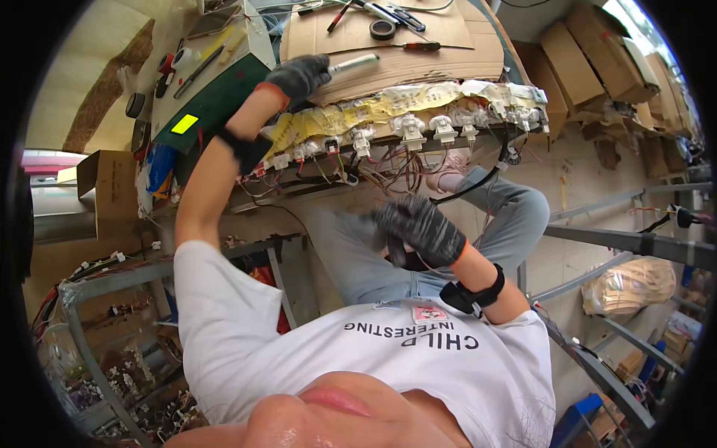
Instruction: Assembling and connecting wires to a control panel or component array in a factory setting.
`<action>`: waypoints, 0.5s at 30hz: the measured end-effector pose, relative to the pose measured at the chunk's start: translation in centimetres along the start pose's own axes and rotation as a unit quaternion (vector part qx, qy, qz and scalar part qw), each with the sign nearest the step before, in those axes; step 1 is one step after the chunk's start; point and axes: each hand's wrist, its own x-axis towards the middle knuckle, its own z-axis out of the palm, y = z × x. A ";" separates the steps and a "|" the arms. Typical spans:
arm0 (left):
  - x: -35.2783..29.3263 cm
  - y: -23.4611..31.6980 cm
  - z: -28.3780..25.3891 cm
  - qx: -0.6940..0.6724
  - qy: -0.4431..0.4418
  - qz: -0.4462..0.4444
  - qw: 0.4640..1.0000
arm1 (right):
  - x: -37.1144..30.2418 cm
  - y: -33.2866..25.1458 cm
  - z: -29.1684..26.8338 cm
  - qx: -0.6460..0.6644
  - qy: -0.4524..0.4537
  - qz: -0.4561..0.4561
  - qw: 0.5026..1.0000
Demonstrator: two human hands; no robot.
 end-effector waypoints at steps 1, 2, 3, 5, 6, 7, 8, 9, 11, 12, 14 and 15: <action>-1.9 0.5 2.0 -0.132 0.074 0.079 0.985 | 1.7 1.2 -0.8 -0.071 0.109 -0.150 0.980; -4.8 0.9 4.2 -0.260 0.146 0.147 0.943 | 2.9 1.0 -0.9 -0.102 0.152 -0.222 0.958; -7.9 4.1 3.8 -0.242 0.150 0.183 0.941 | 3.7 0.9 -1.4 -0.138 0.216 -0.285 0.923; -14.5 8.5 3.3 -0.260 0.159 0.163 0.938 | 4.7 -0.8 -0.7 0.007 0.187 -0.173 0.967; -16.6 9.5 3.8 -0.298 0.161 0.118 0.934 | 5.8 -0.9 0.1 0.005 0.186 -0.162 0.969; -18.3 9.6 4.3 -0.303 0.161 0.109 0.933 | 7.5 -1.1 1.3 0.073 0.247 -0.270 0.928; -19.6 9.4 5.2 -0.484 0.107 -0.017 0.868 | 8.8 -1.3 1.5 0.136 0.309 -0.374 0.864; -20.9 9.3 5.9 -0.638 0.047 -0.143 0.755 | 9.7 -2.1 0.6 0.024 0.302 -0.375 0.876; -22.5 9.4 9.5 -0.657 0.098 -0.149 0.733 | 11.5 -3.7 -0.2 -0.278 0.329 -0.411 0.803; -22.8 9.5 10.7 -0.669 0.146 -0.146 0.714 | 12.2 -3.7 -0.3 -0.284 0.329 -0.408 0.803; -23.4 10.1 12.1 -0.673 0.138 -0.147 0.712 | 13.4 -3.1 -0.8 -0.368 0.344 -0.395 0.768; -23.6 10.4 12.5 -0.671 0.130 -0.149 0.714 | 14.0 -2.9 -1.1 -0.392 0.359 -0.424 0.733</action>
